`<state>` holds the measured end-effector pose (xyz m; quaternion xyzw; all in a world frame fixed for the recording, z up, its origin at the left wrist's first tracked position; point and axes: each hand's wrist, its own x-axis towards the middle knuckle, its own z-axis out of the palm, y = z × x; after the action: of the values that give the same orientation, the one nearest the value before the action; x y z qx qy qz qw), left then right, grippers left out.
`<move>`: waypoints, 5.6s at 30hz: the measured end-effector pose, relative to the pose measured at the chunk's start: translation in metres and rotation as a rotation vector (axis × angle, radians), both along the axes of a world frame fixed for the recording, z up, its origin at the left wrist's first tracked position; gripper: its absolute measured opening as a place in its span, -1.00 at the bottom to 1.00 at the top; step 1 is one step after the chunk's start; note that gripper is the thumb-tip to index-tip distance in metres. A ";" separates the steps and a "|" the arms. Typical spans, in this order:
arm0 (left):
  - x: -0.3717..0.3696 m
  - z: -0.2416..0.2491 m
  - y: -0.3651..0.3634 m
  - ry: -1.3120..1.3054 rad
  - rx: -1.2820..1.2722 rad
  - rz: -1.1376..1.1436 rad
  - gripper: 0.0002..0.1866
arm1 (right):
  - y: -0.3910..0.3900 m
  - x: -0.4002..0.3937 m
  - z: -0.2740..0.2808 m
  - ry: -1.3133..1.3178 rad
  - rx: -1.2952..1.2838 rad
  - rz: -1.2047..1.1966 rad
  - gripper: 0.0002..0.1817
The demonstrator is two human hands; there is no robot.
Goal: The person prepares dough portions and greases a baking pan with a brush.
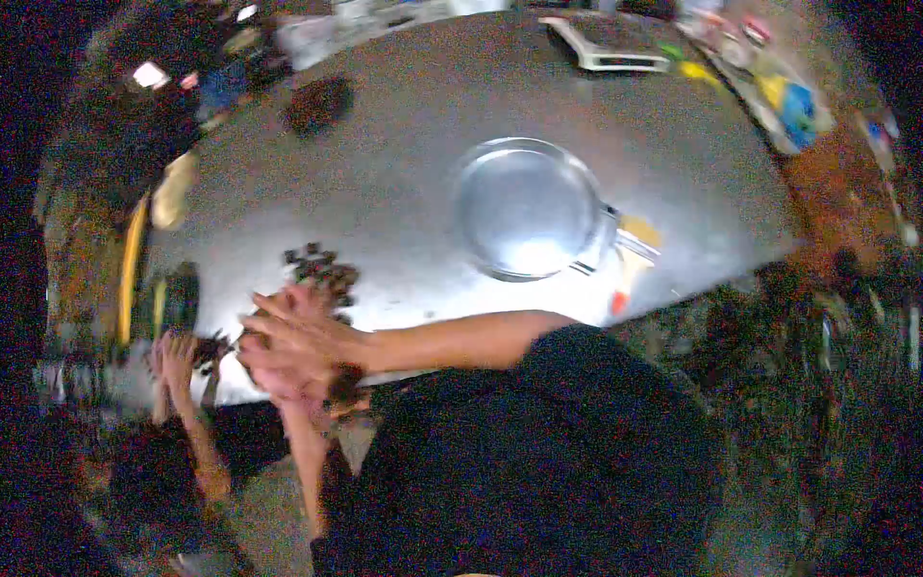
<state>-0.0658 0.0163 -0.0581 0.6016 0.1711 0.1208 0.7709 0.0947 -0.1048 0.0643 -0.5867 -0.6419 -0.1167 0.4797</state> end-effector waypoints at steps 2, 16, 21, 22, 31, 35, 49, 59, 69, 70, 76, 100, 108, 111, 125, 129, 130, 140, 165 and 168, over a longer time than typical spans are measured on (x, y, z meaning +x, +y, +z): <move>-0.035 0.012 -0.006 0.097 0.251 -0.089 -0.52 | 0.001 -0.029 -0.005 -0.085 0.081 0.006 -0.17; 0.115 0.098 -0.086 -0.251 -0.497 0.105 -0.25 | -0.030 0.013 0.039 0.062 -0.136 0.016 -0.32; 0.106 0.130 -0.062 -0.281 -0.758 -0.078 -0.14 | -0.034 0.014 0.026 -0.007 -0.165 -0.166 -0.34; 0.109 0.092 -0.047 -0.333 -0.714 -0.079 -0.14 | -0.042 0.004 0.040 -0.018 -0.165 -0.164 -0.34; 0.095 0.148 -0.066 -0.251 -0.906 0.165 -0.17 | -0.039 -0.008 0.046 -0.045 -0.155 -0.117 -0.31; 0.093 0.166 -0.098 -0.198 -0.765 0.244 -0.16 | -0.021 0.002 0.038 0.006 -0.129 0.028 -0.36; 0.076 0.156 -0.073 -0.226 -0.652 0.293 -0.07 | -0.019 0.036 0.018 0.263 -0.420 -0.079 -0.60; 0.031 0.124 -0.054 -0.080 0.262 0.458 -0.42 | -0.059 0.027 -0.052 1.514 -0.635 0.298 -0.71; -0.284 -0.201 -0.028 0.920 1.185 0.083 -0.82 | -0.054 0.074 -0.133 0.805 -0.564 -0.350 -0.70; -0.305 -0.205 -0.045 0.867 1.533 -0.112 -0.83 | -0.039 0.086 -0.141 0.679 -0.420 -0.344 -0.67; -0.351 -0.184 -0.134 1.411 -0.401 0.537 -0.61 | 0.048 0.090 -0.123 -0.315 -0.417 -0.465 -0.62; -0.342 -0.170 -0.138 1.192 -0.509 0.838 -0.73 | 0.272 0.057 -0.123 -0.371 -0.633 0.234 -0.79; -0.304 -0.190 -0.085 0.653 -0.073 0.839 -0.73 | 0.236 0.048 -0.090 -0.332 -0.849 0.037 -0.70; -0.199 -0.082 -0.037 0.523 -0.053 0.792 -0.64 | 0.194 0.040 -0.057 0.033 -0.700 -0.050 -0.67; 0.054 0.104 -0.010 0.119 -0.493 0.653 -0.34 | 0.008 -0.011 0.004 -0.132 -0.190 -0.027 -0.60; 0.072 0.097 -0.039 0.056 -0.537 0.461 -0.28 | -0.012 0.025 0.024 0.211 -0.167 0.007 -0.67; 0.085 0.117 -0.059 0.066 -0.582 0.495 -0.29 | -0.006 0.031 0.028 0.299 -0.001 -0.015 -0.67; 0.100 0.051 -0.076 -0.234 -0.703 0.290 -0.19 | -0.017 -0.010 0.045 -0.047 -0.213 0.326 -0.30; -0.068 0.034 -0.015 0.019 -0.902 0.330 -0.63 | 0.177 0.027 -0.083 0.011 -0.473 0.003 -0.73; -0.094 0.026 -0.016 -0.045 -0.768 0.459 -0.65 | 0.215 0.045 -0.129 -0.145 -0.531 -0.008 -0.72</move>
<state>-0.1599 0.0005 -0.0317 0.2157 0.3158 0.2293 0.8951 0.1398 0.1104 -0.0645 -0.6847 -0.6802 0.0123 0.2614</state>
